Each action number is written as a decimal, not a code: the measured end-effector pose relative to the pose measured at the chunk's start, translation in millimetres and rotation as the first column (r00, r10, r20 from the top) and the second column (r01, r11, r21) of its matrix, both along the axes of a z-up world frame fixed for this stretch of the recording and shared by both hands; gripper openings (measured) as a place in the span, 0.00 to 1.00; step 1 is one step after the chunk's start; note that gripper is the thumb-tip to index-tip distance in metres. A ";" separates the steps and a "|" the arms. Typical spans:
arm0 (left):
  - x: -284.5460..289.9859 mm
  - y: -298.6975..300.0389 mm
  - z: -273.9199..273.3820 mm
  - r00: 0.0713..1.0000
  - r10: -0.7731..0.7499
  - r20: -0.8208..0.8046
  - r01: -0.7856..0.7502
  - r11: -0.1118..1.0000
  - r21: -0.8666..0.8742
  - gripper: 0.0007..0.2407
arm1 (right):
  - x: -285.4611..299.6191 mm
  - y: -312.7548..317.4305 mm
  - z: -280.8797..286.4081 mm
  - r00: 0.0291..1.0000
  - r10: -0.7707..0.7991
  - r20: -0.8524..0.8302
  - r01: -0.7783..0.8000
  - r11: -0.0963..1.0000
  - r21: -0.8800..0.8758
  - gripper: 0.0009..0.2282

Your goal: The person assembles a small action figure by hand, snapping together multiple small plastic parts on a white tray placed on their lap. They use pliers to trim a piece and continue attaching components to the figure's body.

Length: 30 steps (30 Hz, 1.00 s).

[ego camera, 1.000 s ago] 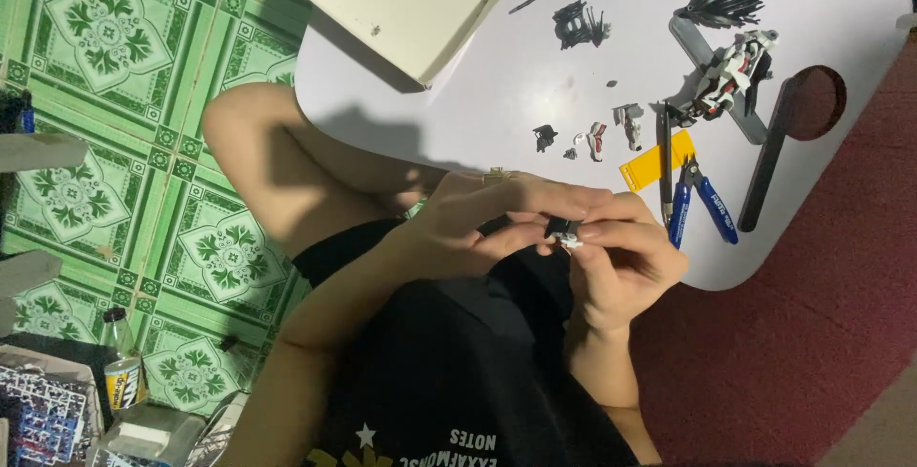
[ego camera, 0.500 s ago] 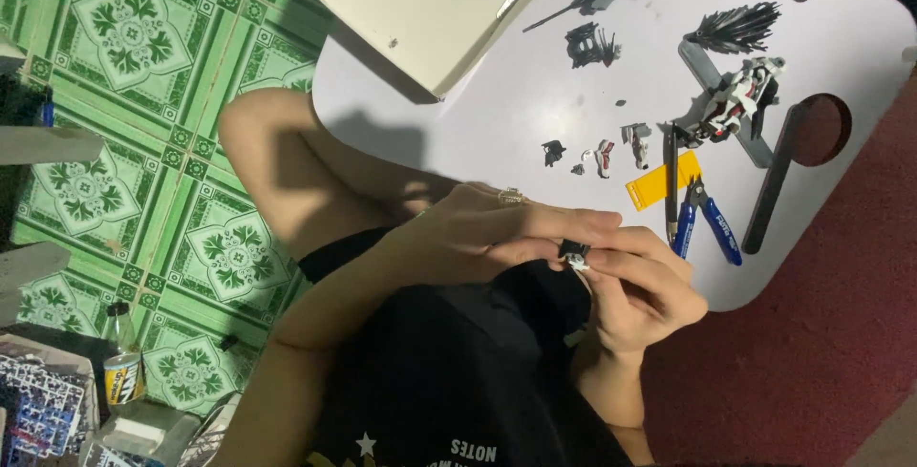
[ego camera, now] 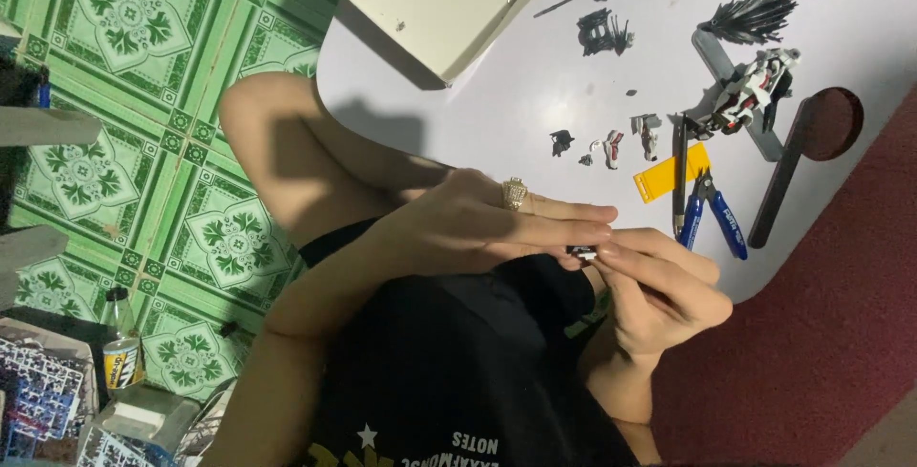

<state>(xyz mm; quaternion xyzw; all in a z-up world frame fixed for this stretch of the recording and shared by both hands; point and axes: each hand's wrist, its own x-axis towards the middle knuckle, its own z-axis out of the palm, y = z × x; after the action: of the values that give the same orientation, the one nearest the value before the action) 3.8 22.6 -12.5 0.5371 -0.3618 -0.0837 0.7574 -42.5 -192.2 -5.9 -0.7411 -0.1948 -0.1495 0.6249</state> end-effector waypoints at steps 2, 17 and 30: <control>-1.0 1.0 -0.3 1.000 -0.012 0.000 0.012 0.999 0.041 0.17 | -0.2 0.2 1.2 1.000 0.014 -0.004 -0.014 1.000 -0.015 0.01; 3.0 8.4 7.6 0.996 0.077 0.049 -0.083 0.987 0.136 0.13 | -4.1 6.2 -0.5 0.993 0.030 -0.116 -0.021 0.997 0.075 0.02; 1.4 11.3 11.9 0.995 0.094 0.017 -0.096 0.989 0.115 0.07 | -3.7 7.4 -6.3 0.967 0.110 -0.232 -0.087 0.990 0.109 0.03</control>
<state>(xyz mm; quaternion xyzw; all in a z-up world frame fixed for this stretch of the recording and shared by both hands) 5.2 33.9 -0.6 0.5970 -0.3346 -0.0652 0.7262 -46.2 -184.8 -12.1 -0.7115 -0.1478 -0.0380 0.6859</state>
